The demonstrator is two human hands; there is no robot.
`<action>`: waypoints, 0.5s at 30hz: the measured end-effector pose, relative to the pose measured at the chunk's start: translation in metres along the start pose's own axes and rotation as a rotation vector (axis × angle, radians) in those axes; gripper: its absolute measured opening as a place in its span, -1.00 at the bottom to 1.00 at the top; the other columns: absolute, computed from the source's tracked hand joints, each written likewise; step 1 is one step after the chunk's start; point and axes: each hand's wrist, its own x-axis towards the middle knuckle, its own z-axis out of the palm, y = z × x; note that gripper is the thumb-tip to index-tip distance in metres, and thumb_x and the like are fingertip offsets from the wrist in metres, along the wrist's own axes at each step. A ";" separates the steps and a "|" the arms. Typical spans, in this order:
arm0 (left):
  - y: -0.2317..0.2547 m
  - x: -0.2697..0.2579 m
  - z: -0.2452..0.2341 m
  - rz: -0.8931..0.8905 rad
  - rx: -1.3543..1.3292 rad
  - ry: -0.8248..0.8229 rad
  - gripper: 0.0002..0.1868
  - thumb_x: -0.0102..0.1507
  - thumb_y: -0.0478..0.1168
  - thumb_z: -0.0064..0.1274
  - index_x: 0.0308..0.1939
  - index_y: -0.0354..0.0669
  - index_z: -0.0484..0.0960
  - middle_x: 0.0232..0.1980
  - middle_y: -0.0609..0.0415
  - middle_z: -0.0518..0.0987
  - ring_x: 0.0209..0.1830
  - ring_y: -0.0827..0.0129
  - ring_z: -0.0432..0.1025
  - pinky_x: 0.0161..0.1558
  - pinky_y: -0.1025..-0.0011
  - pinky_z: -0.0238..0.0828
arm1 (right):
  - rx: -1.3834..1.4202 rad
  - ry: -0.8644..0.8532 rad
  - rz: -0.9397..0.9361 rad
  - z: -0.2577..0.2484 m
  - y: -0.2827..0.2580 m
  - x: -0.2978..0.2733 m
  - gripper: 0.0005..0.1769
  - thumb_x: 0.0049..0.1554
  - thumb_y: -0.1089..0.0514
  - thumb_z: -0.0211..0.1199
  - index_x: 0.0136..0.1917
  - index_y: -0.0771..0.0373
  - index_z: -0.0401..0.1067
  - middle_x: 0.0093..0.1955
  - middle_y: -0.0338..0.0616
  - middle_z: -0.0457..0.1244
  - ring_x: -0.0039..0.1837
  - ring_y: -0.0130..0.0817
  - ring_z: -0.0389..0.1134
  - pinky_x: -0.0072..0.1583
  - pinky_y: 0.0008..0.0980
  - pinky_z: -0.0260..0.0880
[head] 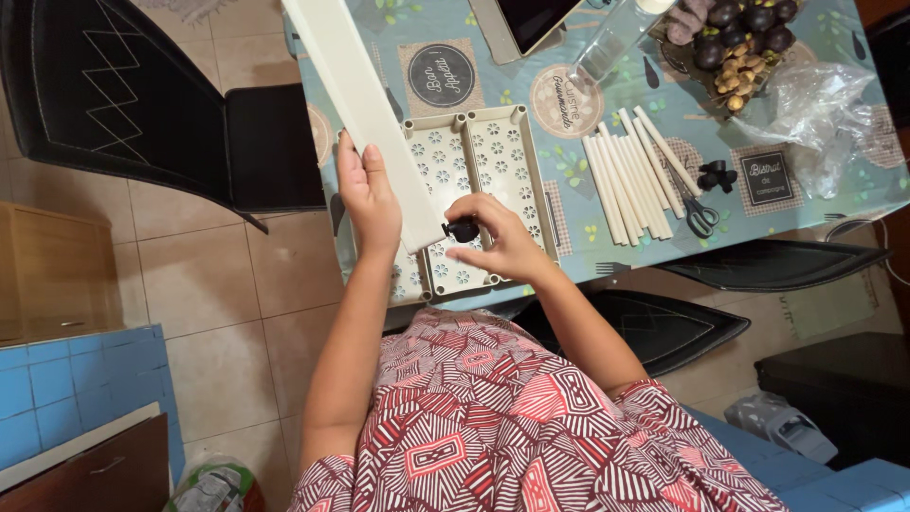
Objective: The person assembles a white plastic rack by inserting black plastic feet into the corner holes of the tray and then inserting white cylindrical rods into the side holes to form legs. The person handles the tray, feet, and rods by hand throughout the process.
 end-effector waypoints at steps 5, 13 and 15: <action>0.003 -0.003 -0.001 -0.039 0.006 0.016 -0.58 0.56 -0.26 -0.27 0.47 -0.41 0.25 0.31 -0.07 0.52 0.29 0.41 0.42 0.35 0.44 0.31 | -0.203 0.089 -0.092 0.013 0.006 -0.003 -0.68 0.10 0.28 0.44 0.12 0.32 0.47 0.11 -0.07 0.35 0.19 -0.30 0.41 0.25 -0.37 0.41; -0.012 -0.004 -0.010 -0.095 -0.127 0.021 -0.58 0.55 -0.25 -0.23 0.44 -0.39 0.30 0.31 -0.08 0.53 0.29 0.39 0.43 0.35 0.43 0.31 | 0.054 0.024 0.037 0.020 0.040 -0.016 -0.59 0.19 0.03 0.27 0.22 0.30 0.41 0.18 -0.11 0.24 0.26 -0.34 0.29 0.31 -0.32 0.29; -0.028 0.002 -0.020 -0.187 -0.266 0.054 -0.58 0.52 -0.23 -0.19 0.41 -0.39 0.32 0.28 -0.07 0.55 0.26 0.39 0.44 0.32 0.41 0.34 | 0.206 0.101 0.028 0.017 0.058 -0.018 -0.54 0.28 -0.06 0.14 0.30 0.28 0.38 0.28 -0.11 0.21 0.37 -0.35 0.25 0.41 -0.29 0.24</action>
